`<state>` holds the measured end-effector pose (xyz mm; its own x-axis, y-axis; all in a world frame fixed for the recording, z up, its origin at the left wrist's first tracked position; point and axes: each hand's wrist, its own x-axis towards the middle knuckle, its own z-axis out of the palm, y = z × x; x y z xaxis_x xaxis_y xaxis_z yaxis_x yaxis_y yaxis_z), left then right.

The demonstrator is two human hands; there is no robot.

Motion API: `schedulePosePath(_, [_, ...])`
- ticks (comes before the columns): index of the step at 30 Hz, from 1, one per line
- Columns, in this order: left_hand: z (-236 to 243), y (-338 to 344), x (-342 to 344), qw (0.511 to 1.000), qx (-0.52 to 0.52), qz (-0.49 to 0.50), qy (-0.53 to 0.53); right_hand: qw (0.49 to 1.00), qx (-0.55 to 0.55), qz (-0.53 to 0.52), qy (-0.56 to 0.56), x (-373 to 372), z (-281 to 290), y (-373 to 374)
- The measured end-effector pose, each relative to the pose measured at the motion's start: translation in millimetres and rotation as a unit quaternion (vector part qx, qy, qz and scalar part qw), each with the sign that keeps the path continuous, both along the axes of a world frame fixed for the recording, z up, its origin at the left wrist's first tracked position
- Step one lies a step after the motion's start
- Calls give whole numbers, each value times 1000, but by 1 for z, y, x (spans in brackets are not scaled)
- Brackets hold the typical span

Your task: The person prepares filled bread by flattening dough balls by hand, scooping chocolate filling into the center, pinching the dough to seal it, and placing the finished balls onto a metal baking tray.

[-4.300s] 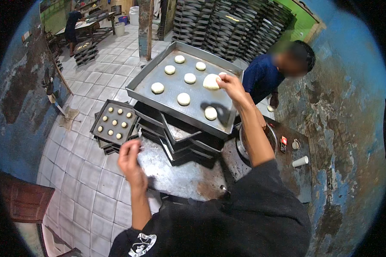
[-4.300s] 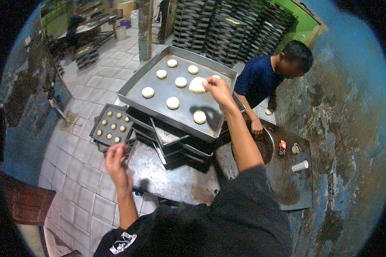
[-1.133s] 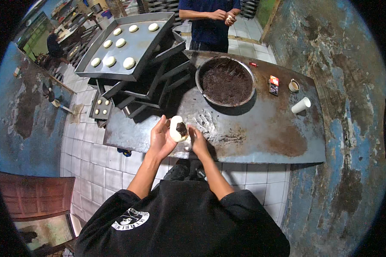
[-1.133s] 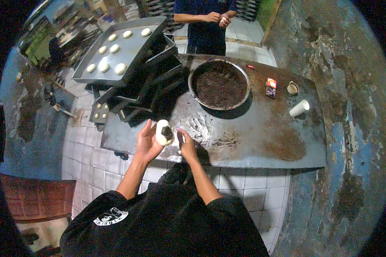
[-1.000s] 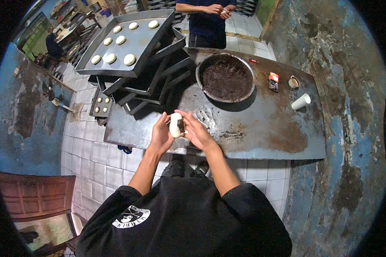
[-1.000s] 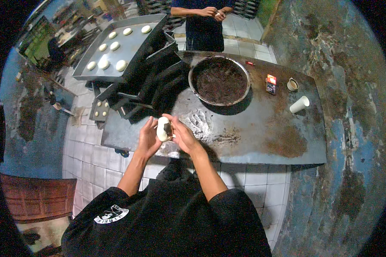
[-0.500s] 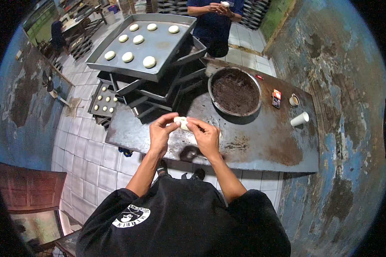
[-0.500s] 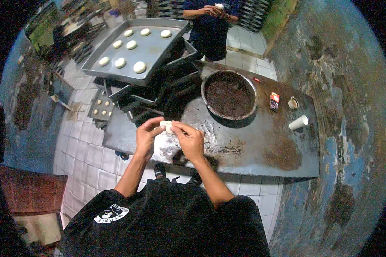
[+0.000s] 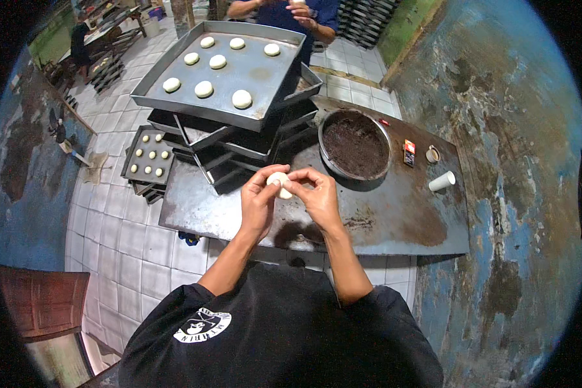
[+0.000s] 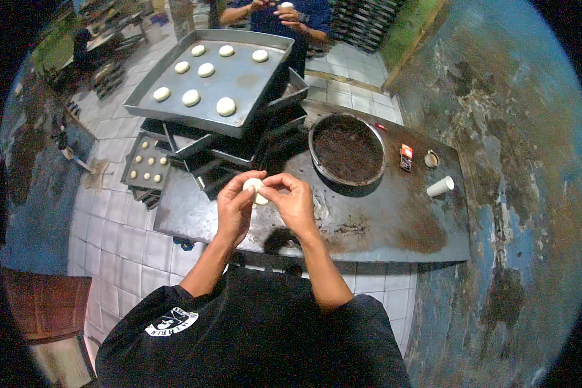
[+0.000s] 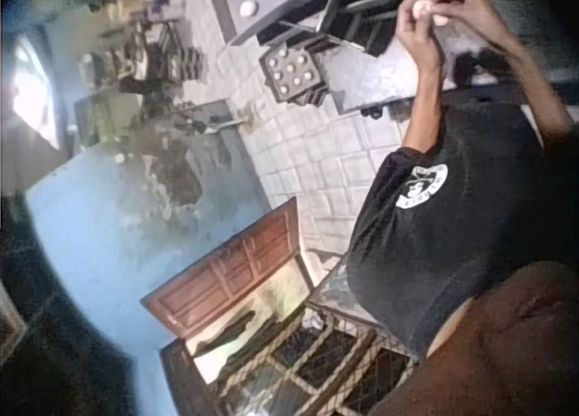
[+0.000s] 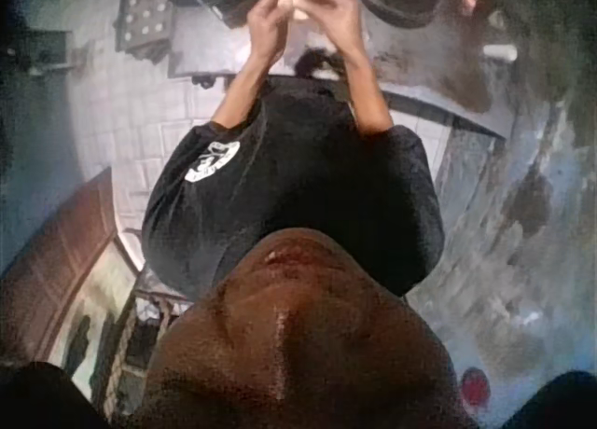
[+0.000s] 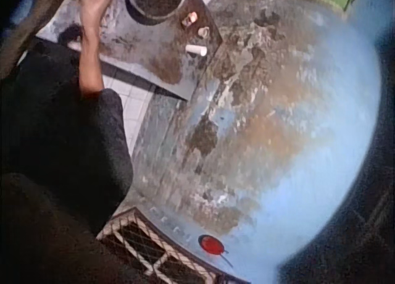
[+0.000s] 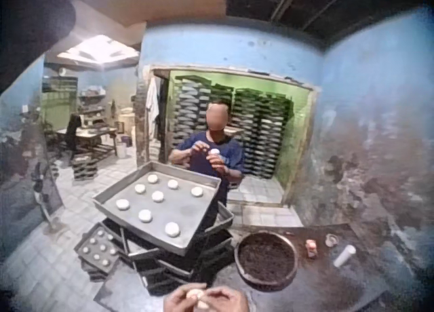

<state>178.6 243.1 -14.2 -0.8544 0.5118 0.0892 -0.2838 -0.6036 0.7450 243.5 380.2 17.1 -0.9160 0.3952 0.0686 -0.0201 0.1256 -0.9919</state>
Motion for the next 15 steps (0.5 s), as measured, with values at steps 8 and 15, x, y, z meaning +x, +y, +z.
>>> schedulePosePath(8, [-2, 28, 7, 996, 11, 15, -90, 973, 181, -114, 86, 20, 5, -8])
schedulePosePath(15, [15, 56, 35, 998, 30, -57, 29, 988, -20, -133, 72, 42, 12, 28])
